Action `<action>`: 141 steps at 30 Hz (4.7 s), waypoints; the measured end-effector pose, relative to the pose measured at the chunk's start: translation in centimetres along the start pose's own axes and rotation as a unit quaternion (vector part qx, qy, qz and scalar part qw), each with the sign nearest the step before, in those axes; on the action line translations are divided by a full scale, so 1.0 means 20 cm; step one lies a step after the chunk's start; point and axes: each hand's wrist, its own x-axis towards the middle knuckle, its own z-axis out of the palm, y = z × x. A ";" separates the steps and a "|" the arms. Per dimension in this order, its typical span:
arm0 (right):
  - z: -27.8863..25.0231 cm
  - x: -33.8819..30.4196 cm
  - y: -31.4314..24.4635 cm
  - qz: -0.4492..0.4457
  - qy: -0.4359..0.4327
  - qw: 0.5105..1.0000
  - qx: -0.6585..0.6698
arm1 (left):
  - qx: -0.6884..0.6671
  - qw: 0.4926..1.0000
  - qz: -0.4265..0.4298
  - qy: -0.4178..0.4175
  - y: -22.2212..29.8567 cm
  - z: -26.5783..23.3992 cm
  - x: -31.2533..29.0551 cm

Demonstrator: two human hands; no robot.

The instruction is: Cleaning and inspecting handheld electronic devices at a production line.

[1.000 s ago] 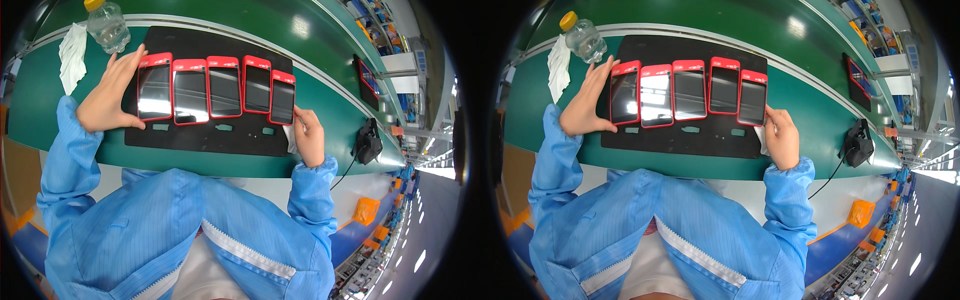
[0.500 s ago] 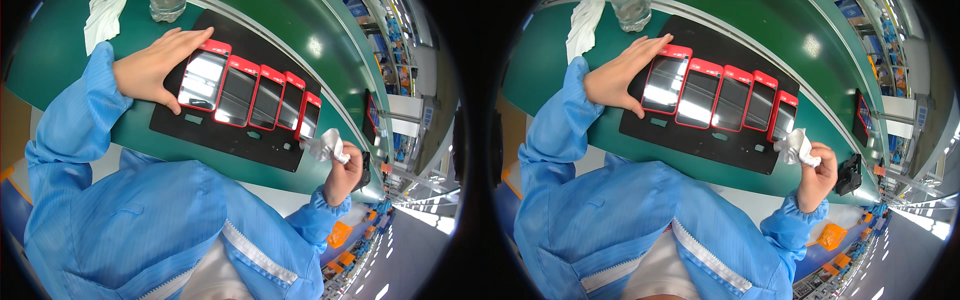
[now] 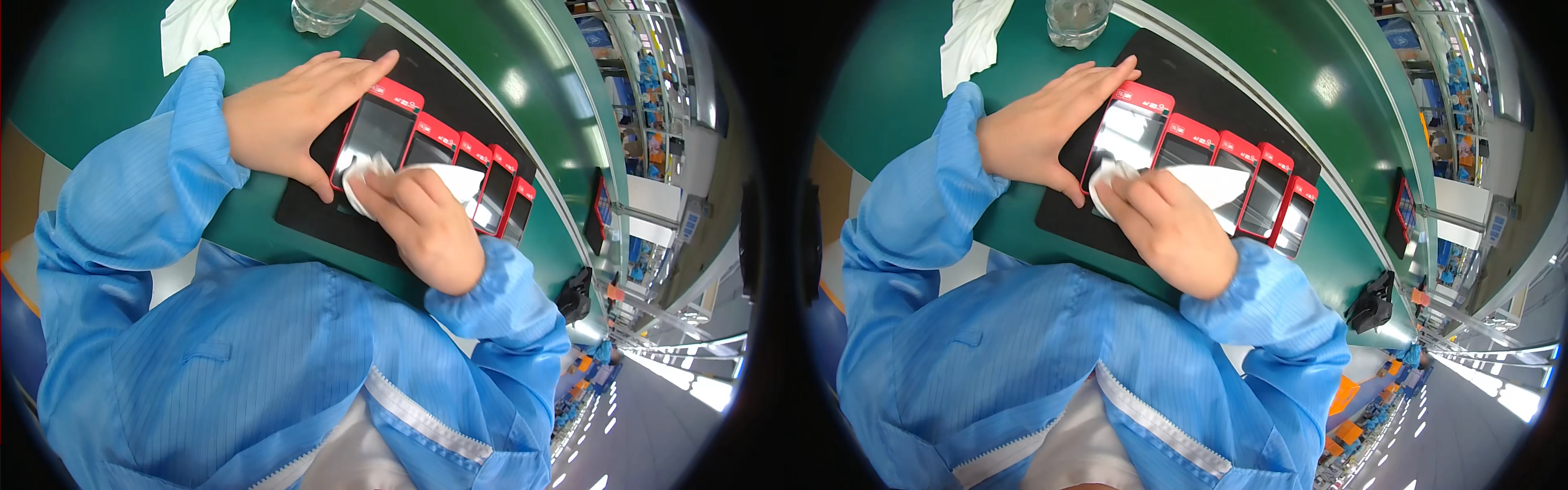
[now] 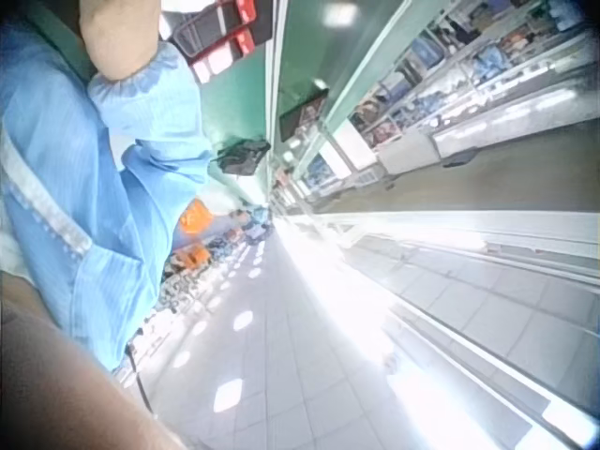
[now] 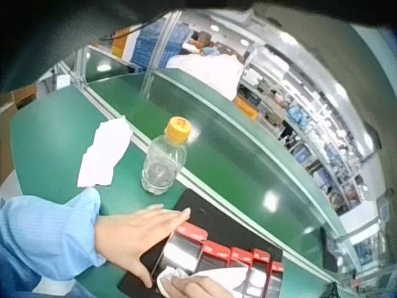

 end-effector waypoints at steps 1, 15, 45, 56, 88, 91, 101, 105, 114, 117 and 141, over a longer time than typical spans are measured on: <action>-0.02 -0.01 0.01 0.009 0.003 0.999 0.039 | 0.017 1.000 -0.016 -0.010 0.01 0.00 -0.01; -0.01 0.00 0.07 0.028 0.019 0.998 0.049 | 0.033 0.999 -0.020 -0.014 0.00 0.02 0.00; 0.01 0.09 0.21 0.068 0.075 0.994 -0.050 | 0.022 1.000 -0.009 -0.013 0.00 -0.02 0.00; -0.10 -0.38 -0.12 0.199 0.139 0.910 0.336 | 0.001 0.999 0.047 -0.014 0.06 -0.07 0.06; -0.35 -0.90 0.39 0.325 0.060 0.932 0.151 | 0.028 0.992 -0.112 -0.043 0.17 -0.11 -0.08; -0.24 -0.93 0.39 0.321 0.142 0.901 0.255 | 0.025 0.985 -0.150 -0.077 0.17 -0.10 -0.06; -0.21 -1.15 0.28 0.406 0.057 0.907 0.099 | 0.139 0.984 0.020 -0.109 0.42 0.02 0.27; -0.28 -1.05 0.19 0.432 0.029 0.900 0.054 | 0.256 0.947 -0.012 -0.192 0.46 0.12 0.42; -0.31 -1.15 0.22 0.501 0.228 0.833 0.057 | 0.175 0.975 0.003 -0.133 0.48 0.08 0.44; -0.28 -1.08 0.39 0.516 0.439 0.719 0.156 | -0.002 1.000 0.001 -0.031 0.45 0.10 0.44; 0.05 -1.10 0.89 0.406 0.552 0.661 0.306 | 0.228 0.964 0.029 -0.130 0.54 0.18 0.54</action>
